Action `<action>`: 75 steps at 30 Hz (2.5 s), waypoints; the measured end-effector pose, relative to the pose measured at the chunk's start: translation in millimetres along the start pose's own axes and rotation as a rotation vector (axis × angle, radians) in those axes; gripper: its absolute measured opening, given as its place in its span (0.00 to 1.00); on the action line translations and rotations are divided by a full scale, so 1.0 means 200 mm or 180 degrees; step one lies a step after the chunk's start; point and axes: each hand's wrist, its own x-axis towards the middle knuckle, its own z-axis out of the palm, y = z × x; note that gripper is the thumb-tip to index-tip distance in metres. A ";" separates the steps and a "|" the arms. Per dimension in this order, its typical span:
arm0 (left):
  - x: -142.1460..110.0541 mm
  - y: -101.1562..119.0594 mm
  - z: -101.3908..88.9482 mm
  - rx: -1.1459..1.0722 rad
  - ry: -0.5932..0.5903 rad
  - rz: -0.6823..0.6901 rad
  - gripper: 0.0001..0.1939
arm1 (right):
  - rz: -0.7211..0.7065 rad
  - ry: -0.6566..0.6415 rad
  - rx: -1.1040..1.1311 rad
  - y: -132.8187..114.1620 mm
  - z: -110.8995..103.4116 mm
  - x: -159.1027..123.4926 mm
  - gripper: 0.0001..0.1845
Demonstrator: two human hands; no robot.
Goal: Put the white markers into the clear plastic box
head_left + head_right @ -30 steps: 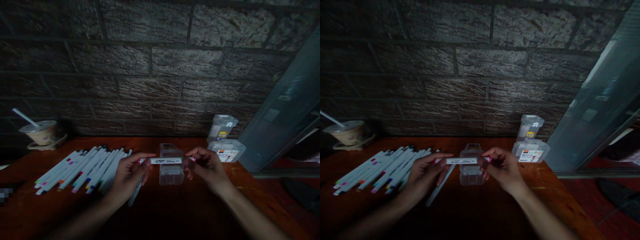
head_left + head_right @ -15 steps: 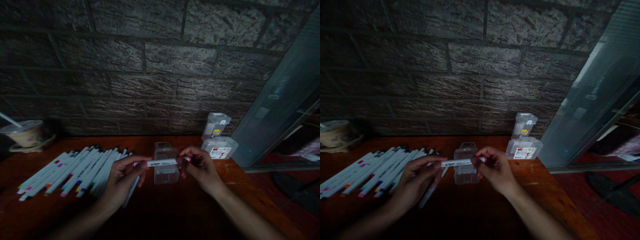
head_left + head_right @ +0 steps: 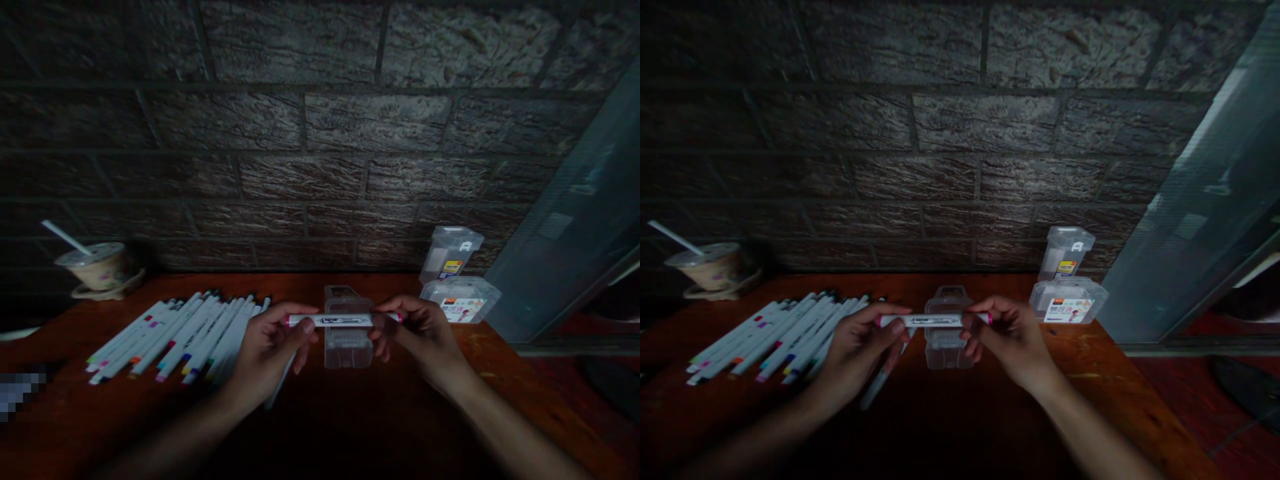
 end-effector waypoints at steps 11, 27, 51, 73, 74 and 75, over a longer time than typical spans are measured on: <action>0.00 -0.02 -0.02 -0.0014 0.0010 0.0062 0.12 | 0.0040 -0.0048 -0.0097 0.02 -0.01 0.01 0.07; 0.00 0.02 -0.02 -0.0892 -0.0108 -0.0181 0.14 | 0.0117 -0.0211 0.0670 0.00 -0.02 0.01 0.08; 0.00 0.05 -0.02 -0.1269 -0.0122 -0.0132 0.16 | 0.0417 -0.0282 0.1224 -0.04 -0.01 0.01 0.17; 0.00 0.03 -0.01 -0.1089 -0.0078 -0.0102 0.20 | 0.0359 -0.0214 0.0944 -0.05 -0.01 0.01 0.15; 0.00 0.02 -0.02 -0.1044 -0.0102 -0.0080 0.19 | 0.0321 -0.0192 0.0876 -0.05 -0.01 0.01 0.15; 0.00 0.01 -0.02 -0.0968 -0.0114 -0.0064 0.19 | 0.0278 -0.0156 0.0769 -0.05 -0.01 0.01 0.14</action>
